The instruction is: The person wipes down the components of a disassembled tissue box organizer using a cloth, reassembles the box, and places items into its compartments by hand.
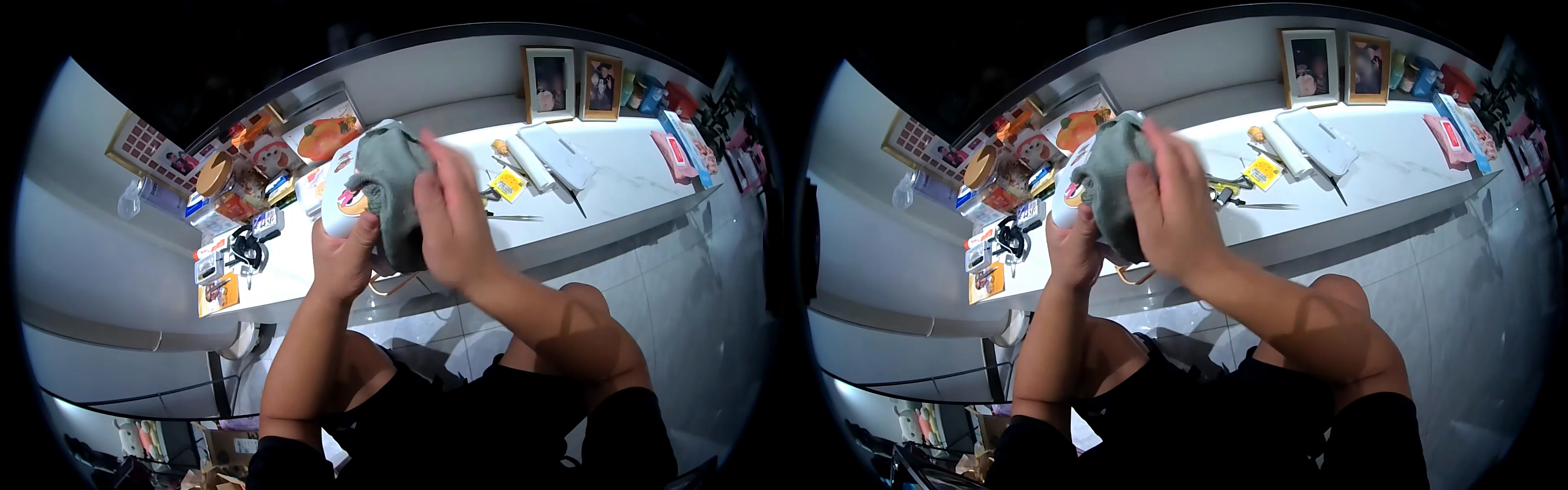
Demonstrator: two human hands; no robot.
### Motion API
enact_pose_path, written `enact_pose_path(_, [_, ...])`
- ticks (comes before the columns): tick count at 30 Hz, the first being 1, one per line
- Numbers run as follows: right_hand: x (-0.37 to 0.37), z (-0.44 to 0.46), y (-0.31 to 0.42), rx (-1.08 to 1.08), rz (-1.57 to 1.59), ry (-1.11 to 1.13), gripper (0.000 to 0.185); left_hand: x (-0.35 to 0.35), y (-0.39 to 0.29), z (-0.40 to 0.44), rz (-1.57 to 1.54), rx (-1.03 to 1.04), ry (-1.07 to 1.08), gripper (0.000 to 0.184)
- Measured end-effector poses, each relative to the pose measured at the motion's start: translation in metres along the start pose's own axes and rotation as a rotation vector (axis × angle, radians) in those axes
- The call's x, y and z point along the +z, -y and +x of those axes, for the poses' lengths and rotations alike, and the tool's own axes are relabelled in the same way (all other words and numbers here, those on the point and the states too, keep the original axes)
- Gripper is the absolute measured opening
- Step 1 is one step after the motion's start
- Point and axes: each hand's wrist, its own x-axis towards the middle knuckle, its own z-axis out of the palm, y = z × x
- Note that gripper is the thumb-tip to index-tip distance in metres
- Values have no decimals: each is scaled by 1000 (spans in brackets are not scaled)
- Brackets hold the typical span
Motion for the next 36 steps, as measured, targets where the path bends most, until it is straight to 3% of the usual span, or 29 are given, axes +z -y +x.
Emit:
enact_pose_path(3, [4,-14,2,-44,24,112,77,1,-5,-2,57,45,-50,64])
enact_pose_path(5, [0,16,-28,97,191,239,87,-4,-4,-9,83,68,22,75])
enact_pose_path(6, [-1,45,-39,504,657,276,82,-1,-6,-15,157,93,54,80])
enact_pose_path(8, [-5,59,-39,831,1019,321,69,10,-4,-20,207,139,36,82])
enact_pose_path(9, [-7,60,-44,779,962,357,66,14,0,-18,185,159,-16,79])
enact_pose_path(10, [-6,51,-45,523,747,390,63,11,-2,-11,160,131,-31,77])
enact_pose_path(12, [4,7,-27,-328,-219,167,58,-5,-6,6,153,58,-121,72])
enact_pose_path(13, [21,-9,-21,-284,-157,48,58,-10,-6,12,77,64,-113,71])
enact_pose_path(15, [26,11,-35,113,-40,190,60,-9,-8,2,107,42,-77,71])
enact_pose_path(16, [23,31,-51,273,318,278,60,-5,-6,-4,129,67,-34,72])
enact_pose_path(18, [2,63,-68,436,593,357,46,4,-2,-15,168,118,50,72])
enact_pose_path(20, [-3,69,-70,349,522,356,32,7,2,-14,184,109,59,70])
enact_pose_path(24, [11,9,-43,-208,-123,204,54,-15,7,8,146,43,-50,76])
enact_pose_path(26, [13,5,-38,-131,-45,99,57,-13,5,5,95,28,-39,68])
enact_pose_path(28, [1,48,-70,579,734,299,58,9,-3,-7,101,49,22,63])
enact_pose_path(30, [-15,78,-97,455,686,591,60,18,3,-13,109,66,43,63])
enact_pose_path(32, [-14,70,-103,280,419,627,62,16,7,-11,124,78,36,61])
enact_pose_path(34, [-2,33,-81,225,305,486,68,9,5,-1,14,6,-97,56])
enact_pose_path(36, [8,-1,-51,286,271,337,73,2,-3,8,-106,-18,-71,56])
